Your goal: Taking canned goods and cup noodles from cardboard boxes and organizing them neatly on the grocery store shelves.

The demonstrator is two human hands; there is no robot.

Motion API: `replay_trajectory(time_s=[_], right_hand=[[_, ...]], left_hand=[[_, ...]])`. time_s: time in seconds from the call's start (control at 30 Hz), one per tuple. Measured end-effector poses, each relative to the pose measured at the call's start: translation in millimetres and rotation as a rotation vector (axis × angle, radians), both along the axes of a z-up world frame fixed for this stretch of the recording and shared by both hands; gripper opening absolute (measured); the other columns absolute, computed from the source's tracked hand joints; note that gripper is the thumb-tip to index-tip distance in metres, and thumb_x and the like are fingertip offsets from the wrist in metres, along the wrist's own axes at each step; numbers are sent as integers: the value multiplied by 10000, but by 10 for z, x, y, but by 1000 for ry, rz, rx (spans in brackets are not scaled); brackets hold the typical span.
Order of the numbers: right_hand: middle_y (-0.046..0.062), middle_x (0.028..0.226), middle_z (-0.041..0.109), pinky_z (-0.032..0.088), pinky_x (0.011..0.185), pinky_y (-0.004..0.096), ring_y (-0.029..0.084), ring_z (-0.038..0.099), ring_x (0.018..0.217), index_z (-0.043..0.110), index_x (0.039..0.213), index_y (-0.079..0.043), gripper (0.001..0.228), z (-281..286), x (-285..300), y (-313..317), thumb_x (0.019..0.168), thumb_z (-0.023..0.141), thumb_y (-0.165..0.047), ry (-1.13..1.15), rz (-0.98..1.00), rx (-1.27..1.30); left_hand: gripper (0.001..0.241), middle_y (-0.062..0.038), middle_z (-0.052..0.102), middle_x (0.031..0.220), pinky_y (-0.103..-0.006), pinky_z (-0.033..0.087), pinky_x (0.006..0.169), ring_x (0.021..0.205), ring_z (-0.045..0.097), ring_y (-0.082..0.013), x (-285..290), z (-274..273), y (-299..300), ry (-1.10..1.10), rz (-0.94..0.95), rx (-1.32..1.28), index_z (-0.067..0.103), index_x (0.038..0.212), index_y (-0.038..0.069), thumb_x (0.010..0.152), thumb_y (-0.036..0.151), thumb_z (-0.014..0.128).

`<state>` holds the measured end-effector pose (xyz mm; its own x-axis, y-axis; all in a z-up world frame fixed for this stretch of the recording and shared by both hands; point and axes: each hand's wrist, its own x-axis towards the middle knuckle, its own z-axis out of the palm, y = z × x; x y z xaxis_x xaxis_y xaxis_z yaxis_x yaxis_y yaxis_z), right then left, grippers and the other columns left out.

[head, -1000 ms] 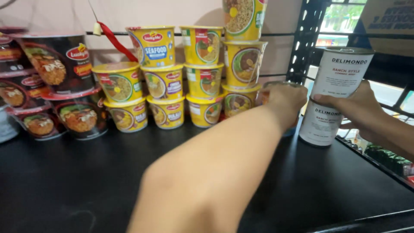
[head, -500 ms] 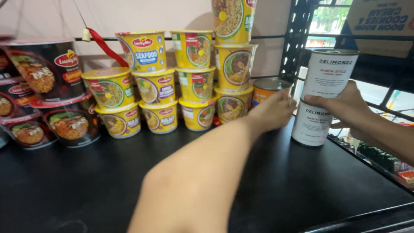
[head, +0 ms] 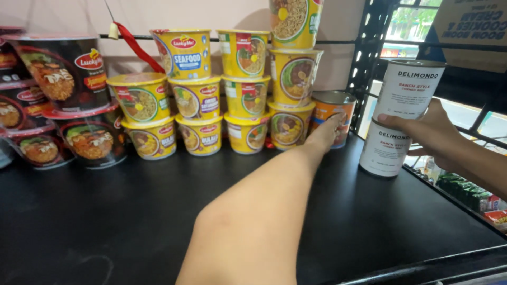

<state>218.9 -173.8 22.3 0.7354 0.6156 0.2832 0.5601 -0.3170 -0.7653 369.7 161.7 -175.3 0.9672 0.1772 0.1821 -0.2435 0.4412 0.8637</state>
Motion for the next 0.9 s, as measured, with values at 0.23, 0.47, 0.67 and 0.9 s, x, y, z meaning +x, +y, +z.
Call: replay_trajectory(time_s=[0.23,0.47,0.67,0.9], right_hand=[[268,1198,694,593,768,670,493,714,1058,596,1318,-52,634,106,-59,8,783,795,-325,23,-11,-60],[242,1158,716,611,667,535,418,760,980,598,1274,-31,610,85,202,226,753,810,-265,37,50,-45],[259,1206,677,656,648,516,419,744,1008,476,1323,25,799,-2,383,625,739,878,-345,-31,-41,-32],[284,1209,645,618,641,495,420,731,1013,314,1366,47,906,-193,511,719,789,880,-362,-67,-82,7]], left_hand=[[574,-45,569,1456,-443,371,1101,1280,538,-248,225,68,97,29,213,-76,528,1455,121,1060,527,433],[510,-42,532,1515,-514,202,1175,1405,452,-261,-2232,1522,-1423,-172,-19,-1916,564,1440,135,1046,434,442],[466,-33,570,1506,-571,101,1255,1463,438,-264,-2339,1620,-1319,-454,-207,-3083,615,1427,141,1065,367,427],[390,-37,613,1436,-593,189,1200,1396,497,-281,-2417,1510,-1323,-449,-324,-3199,668,1345,163,1031,313,493]])
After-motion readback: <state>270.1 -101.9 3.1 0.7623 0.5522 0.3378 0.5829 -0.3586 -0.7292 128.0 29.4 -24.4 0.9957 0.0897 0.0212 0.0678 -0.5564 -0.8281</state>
